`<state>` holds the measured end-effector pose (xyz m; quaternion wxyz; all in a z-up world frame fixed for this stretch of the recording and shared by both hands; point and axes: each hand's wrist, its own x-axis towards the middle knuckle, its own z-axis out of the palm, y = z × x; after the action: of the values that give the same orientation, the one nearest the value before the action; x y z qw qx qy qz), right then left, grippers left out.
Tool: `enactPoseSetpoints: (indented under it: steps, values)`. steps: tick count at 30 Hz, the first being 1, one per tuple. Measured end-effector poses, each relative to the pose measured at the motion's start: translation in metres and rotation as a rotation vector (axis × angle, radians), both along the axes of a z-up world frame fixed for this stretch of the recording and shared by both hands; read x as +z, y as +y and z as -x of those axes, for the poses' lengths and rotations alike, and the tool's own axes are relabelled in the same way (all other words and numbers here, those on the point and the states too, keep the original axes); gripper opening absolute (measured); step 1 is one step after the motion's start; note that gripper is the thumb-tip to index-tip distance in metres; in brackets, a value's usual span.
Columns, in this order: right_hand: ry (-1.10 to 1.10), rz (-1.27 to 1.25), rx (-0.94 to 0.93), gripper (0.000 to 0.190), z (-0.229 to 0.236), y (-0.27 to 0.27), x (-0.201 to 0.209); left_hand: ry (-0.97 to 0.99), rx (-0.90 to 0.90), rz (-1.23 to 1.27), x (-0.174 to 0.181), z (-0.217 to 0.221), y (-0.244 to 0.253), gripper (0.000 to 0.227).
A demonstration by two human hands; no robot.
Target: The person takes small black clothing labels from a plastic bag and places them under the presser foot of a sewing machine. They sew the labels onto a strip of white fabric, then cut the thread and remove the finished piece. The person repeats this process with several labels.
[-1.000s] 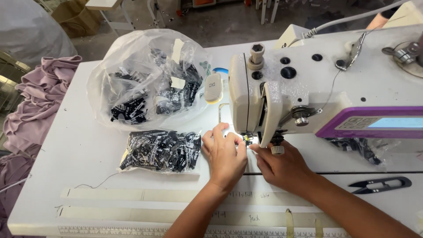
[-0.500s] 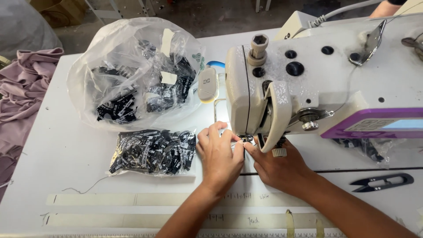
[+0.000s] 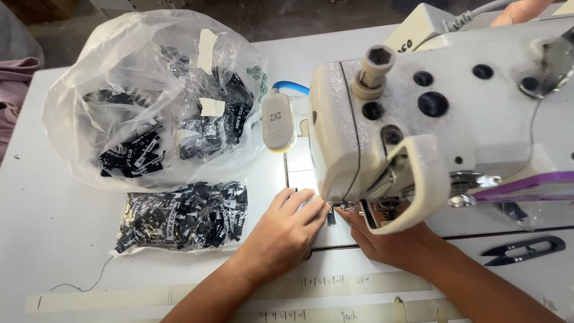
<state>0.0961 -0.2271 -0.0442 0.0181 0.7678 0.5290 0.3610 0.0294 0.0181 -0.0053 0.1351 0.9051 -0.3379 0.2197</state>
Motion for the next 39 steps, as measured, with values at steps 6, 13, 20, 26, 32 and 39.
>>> enactPoseSetpoints:
  steps: [6,13,20,26,32,39]
  values:
    - [0.067,0.078,-0.012,0.041,0.001,-0.004,-0.004,0.001,0.02,-0.006,-0.007,-0.002,0.003,0.025]
    - [-0.718,0.899,0.226,0.075,-0.005,-0.012,-0.008,-0.004,0.034,-0.002,-0.009,-0.008,0.007,0.026]
    - [-0.216,0.31,0.01,0.01,0.004,0.0,0.008,0.042,0.046,0.009,-0.016,-0.007,0.01,0.03]
    - [-0.267,0.373,0.021,0.019,0.005,-0.009,-0.01,0.034,0.05,-0.013,-0.016,-0.007,0.009,0.03]
    - [-0.26,0.347,0.014,0.015,0.006,-0.007,0.005,0.025,0.061,-0.018,-0.01,-0.008,0.005,0.026]
    - [-0.633,0.905,0.219,0.099,-0.002,-0.038,-0.047,0.125,0.046,0.086,-0.008,-0.007,0.003,0.019]
